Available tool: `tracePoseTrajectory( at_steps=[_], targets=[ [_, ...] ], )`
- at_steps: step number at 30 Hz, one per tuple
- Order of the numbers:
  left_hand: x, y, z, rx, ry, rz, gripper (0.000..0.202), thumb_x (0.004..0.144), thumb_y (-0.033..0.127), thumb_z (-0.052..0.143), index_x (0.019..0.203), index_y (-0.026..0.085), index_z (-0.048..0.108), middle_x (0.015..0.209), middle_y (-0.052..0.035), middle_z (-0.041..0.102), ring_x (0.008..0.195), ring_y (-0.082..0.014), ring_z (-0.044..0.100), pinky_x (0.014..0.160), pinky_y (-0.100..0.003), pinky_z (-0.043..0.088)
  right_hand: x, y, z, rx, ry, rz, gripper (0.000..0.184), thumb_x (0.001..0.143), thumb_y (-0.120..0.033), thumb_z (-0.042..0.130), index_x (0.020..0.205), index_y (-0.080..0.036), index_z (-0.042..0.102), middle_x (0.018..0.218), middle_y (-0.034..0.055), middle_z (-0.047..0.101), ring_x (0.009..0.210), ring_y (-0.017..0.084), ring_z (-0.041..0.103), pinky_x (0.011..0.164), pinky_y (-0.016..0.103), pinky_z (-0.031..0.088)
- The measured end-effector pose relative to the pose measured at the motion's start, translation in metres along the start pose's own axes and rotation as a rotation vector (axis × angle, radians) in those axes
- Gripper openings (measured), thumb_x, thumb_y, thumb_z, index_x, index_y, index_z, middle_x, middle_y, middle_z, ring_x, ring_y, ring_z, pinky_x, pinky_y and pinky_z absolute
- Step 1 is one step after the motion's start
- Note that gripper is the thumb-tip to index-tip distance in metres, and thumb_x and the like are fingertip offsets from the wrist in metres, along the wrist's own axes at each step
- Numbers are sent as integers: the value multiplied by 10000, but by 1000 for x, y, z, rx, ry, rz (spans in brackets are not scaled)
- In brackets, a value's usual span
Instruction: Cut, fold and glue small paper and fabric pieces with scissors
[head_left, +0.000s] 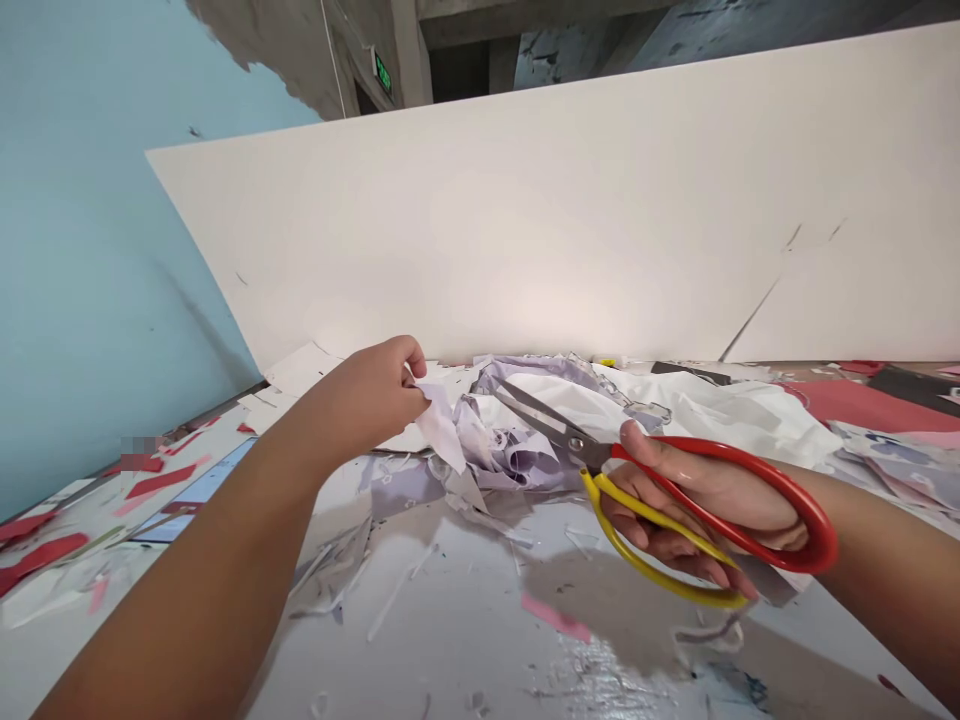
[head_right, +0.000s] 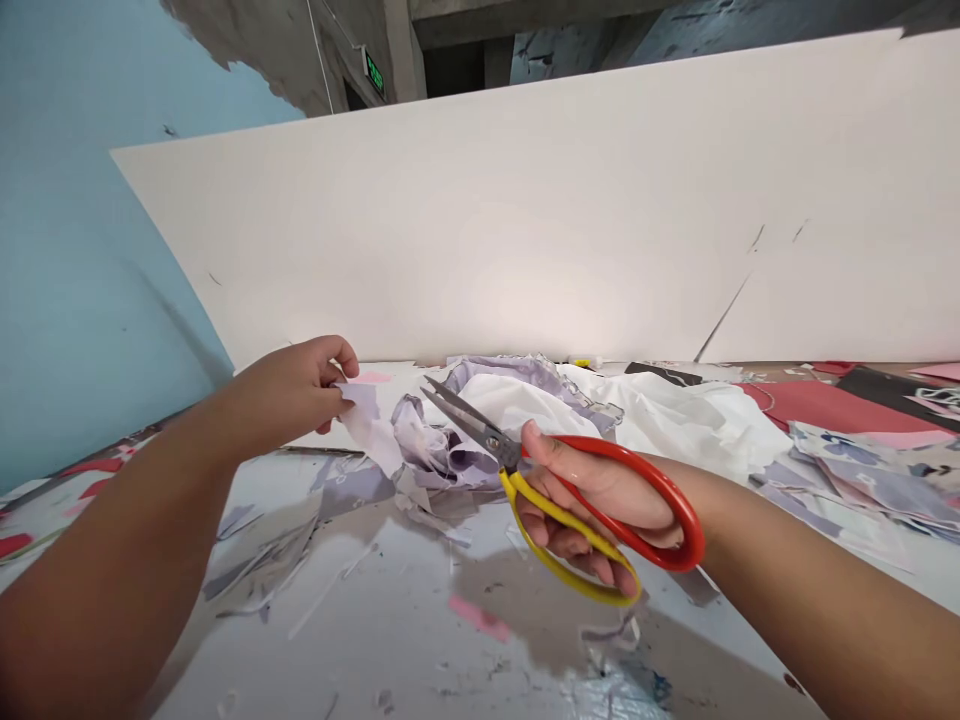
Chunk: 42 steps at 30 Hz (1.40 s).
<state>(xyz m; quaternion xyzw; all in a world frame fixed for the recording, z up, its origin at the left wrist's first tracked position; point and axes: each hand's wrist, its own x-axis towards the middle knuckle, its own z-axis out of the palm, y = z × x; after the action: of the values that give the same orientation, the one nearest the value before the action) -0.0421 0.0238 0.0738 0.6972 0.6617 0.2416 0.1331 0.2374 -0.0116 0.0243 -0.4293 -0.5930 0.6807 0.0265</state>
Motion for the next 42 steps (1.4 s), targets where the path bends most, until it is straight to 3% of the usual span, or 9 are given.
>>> tracePoseTrajectory(
  at_steps=[5, 9, 17, 23, 26, 31, 35, 39, 42],
  targets=[
    [5, -2, -11, 43, -241, -23, 169, 580, 297, 552, 737, 246, 587, 571, 9, 638, 580, -195, 599, 452, -235, 317, 17, -7, 13, 215, 151, -332, 550, 676, -728, 331, 597, -187, 386, 462, -66, 361, 338, 67, 377, 283, 170, 319],
    [3, -13, -5, -124, -268, -30, 176, 647, 376, 526, 737, 240, 592, 703, 13, 675, 685, -179, 635, 521, -225, 378, 38, -6, 19, 216, 169, -439, 529, 708, -702, 324, 662, -188, 438, 499, -59, 377, 372, 74, 376, 312, 184, 323],
    [-24, -66, 18, -504, -92, -180, 351, 655, 491, 553, 839, 192, 542, 826, -45, 642, 746, -204, 638, 559, -240, 433, 33, 5, 23, -63, 176, -302, 701, 698, -752, 180, 785, -153, 535, 658, 1, 460, 459, 72, 413, 396, 198, 369],
    [-39, -68, 24, -292, 62, -116, 307, 705, 519, 486, 797, 235, 553, 713, 19, 614, 643, -164, 603, 536, -222, 401, 10, -15, 26, -431, 196, 107, 813, 587, -833, 122, 702, -145, 540, 491, -11, 452, 331, 86, 438, 362, 226, 380],
    [-39, -67, 29, -243, 84, -102, 287, 717, 507, 475, 780, 235, 544, 675, 24, 616, 599, -158, 586, 515, -221, 376, 3, -18, 30, -466, 222, 242, 828, 539, -856, 102, 678, -152, 514, 495, -23, 439, 296, 71, 410, 321, 212, 354],
    [-31, -82, 39, -397, 22, -249, 332, 687, 506, 521, 809, 197, 531, 600, -22, 633, 633, -190, 593, 539, -243, 386, 10, -9, 48, -399, 104, 244, 843, 585, -828, 55, 700, -146, 537, 509, -12, 467, 279, 78, 432, 294, 204, 350],
    [-23, -96, 45, -672, -8, -251, 300, 650, 440, 598, 767, 175, 522, 628, -7, 603, 590, -154, 590, 477, -215, 354, 18, -6, 60, -443, 91, 205, 794, 654, -785, 56, 628, -140, 517, 454, -26, 444, 246, 57, 399, 303, 184, 341],
    [-19, -102, 50, -900, -33, -289, 296, 621, 376, 661, 754, 167, 498, 602, 17, 571, 500, -109, 554, 418, -190, 321, 30, -2, 53, -344, 167, 169, 751, 669, -779, 109, 656, -145, 511, 503, -9, 493, 277, 91, 461, 322, 235, 409],
    [-17, -103, 53, -1032, -29, -318, 282, 620, 324, 682, 733, 169, 475, 553, 19, 560, 475, -103, 540, 392, -177, 308, 40, 0, 46, -285, 128, 141, 744, 680, -770, 124, 680, -140, 518, 525, 12, 526, 298, 109, 491, 324, 248, 421]
  ],
)
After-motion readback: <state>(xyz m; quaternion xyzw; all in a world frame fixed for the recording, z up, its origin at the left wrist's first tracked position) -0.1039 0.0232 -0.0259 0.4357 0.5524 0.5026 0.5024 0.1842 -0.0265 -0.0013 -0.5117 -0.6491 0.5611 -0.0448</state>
